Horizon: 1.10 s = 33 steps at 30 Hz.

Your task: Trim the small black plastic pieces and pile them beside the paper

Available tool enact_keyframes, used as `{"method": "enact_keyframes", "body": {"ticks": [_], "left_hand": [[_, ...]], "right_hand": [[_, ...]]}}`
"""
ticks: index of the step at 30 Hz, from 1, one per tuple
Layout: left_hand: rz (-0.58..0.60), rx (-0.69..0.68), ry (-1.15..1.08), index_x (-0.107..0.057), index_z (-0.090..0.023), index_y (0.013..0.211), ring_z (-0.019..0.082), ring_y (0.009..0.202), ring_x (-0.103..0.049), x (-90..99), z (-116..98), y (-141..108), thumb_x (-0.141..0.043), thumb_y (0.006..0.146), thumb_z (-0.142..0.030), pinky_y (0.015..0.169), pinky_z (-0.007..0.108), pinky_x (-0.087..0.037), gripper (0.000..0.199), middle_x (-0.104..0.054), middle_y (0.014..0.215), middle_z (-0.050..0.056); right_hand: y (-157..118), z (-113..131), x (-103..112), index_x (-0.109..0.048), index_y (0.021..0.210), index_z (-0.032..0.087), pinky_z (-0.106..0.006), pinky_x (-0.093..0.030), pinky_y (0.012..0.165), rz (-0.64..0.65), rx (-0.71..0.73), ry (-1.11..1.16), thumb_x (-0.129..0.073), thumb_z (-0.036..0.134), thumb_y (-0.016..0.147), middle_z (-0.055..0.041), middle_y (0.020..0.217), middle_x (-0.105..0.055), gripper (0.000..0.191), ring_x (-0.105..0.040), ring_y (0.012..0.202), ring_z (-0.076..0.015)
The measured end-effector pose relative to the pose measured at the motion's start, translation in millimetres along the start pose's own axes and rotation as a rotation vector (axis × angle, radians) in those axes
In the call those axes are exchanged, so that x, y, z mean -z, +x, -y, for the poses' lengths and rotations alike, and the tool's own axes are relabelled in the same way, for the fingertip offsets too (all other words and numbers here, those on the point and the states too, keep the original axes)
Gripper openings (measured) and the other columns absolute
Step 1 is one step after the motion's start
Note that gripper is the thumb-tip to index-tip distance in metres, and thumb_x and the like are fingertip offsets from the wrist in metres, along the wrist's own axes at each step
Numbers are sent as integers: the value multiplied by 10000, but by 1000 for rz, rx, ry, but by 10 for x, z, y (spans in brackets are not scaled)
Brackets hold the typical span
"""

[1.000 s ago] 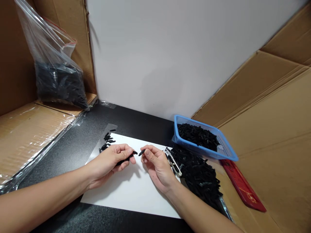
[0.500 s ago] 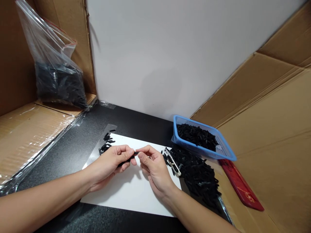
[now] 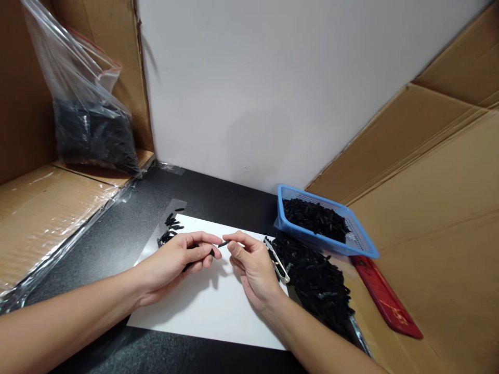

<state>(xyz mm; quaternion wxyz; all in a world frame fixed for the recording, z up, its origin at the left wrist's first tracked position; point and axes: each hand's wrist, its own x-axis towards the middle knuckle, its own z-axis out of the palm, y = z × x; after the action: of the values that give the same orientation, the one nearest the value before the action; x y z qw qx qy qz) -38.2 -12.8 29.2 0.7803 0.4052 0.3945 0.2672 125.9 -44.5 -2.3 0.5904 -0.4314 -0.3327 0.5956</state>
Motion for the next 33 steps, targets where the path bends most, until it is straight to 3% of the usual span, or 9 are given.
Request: {"method": "enact_keyframes", "body": {"ticks": [4,9,14,18,22,26,30,33], "left_hand": [[-29,-14,48,-660,-144,862,42,589,-444,-15,-5,0,-684,802,-311,575,146,-351,179,-634,731,-13],[-63,-36,110,-606,-143,734,35,476,-309,-30,-31,0,-661,812,-384,445,159,-216,260,-529,555,-61],[-95,-21,17,-608,-151,875,42,572,-445,-32,-35,-1,-682,789,-254,571,151,-348,153,-663,737,-5],[-102,-28,-8,-587,-166,941,56,610,-476,-26,-18,-6,-675,779,-208,640,180,-385,189,-692,792,15],[-93,-62,36,-589,-170,903,57,613,-464,-26,9,-11,-684,776,-244,642,189,-377,175,-690,834,16],[-98,-119,90,-606,-182,841,62,600,-449,-37,36,-11,-706,759,-283,585,181,-324,164,-560,646,-59],[-88,-124,112,-598,-194,842,71,583,-420,-38,44,-4,-705,764,-336,559,187,-288,195,-545,611,-63],[-71,-119,126,-586,-171,758,64,560,-386,-37,31,-4,-679,784,-381,537,192,-265,231,-613,686,-29]], "right_hand": [[-6,6,-4,-761,752,197,-253,-133,423,30,40,-12,-811,319,633,45,632,-445,178,-200,456,-50],[-6,-6,2,-766,783,197,-259,-118,414,67,40,10,-801,326,662,36,690,-440,180,-211,450,-40],[-13,-3,11,-722,816,181,-239,-112,404,60,-7,46,-779,314,688,43,644,-456,193,-212,442,-46],[-29,13,-7,-614,751,186,-207,-181,411,114,-71,179,-660,308,778,-9,756,-587,133,-355,498,-74],[-57,-14,-56,-595,785,185,-197,-126,392,95,-102,106,-653,381,798,47,608,-480,204,-280,446,-62],[-81,-42,-107,-628,803,180,-211,-98,396,22,-70,-36,-757,361,715,97,535,-366,239,-188,414,-46],[-71,-28,-103,-671,730,158,-229,-142,418,-28,5,-51,-784,332,678,58,551,-464,214,-235,444,-56],[-54,-21,-75,-699,741,161,-236,-134,418,-51,30,-51,-796,336,657,67,517,-427,217,-224,440,-61]]}}
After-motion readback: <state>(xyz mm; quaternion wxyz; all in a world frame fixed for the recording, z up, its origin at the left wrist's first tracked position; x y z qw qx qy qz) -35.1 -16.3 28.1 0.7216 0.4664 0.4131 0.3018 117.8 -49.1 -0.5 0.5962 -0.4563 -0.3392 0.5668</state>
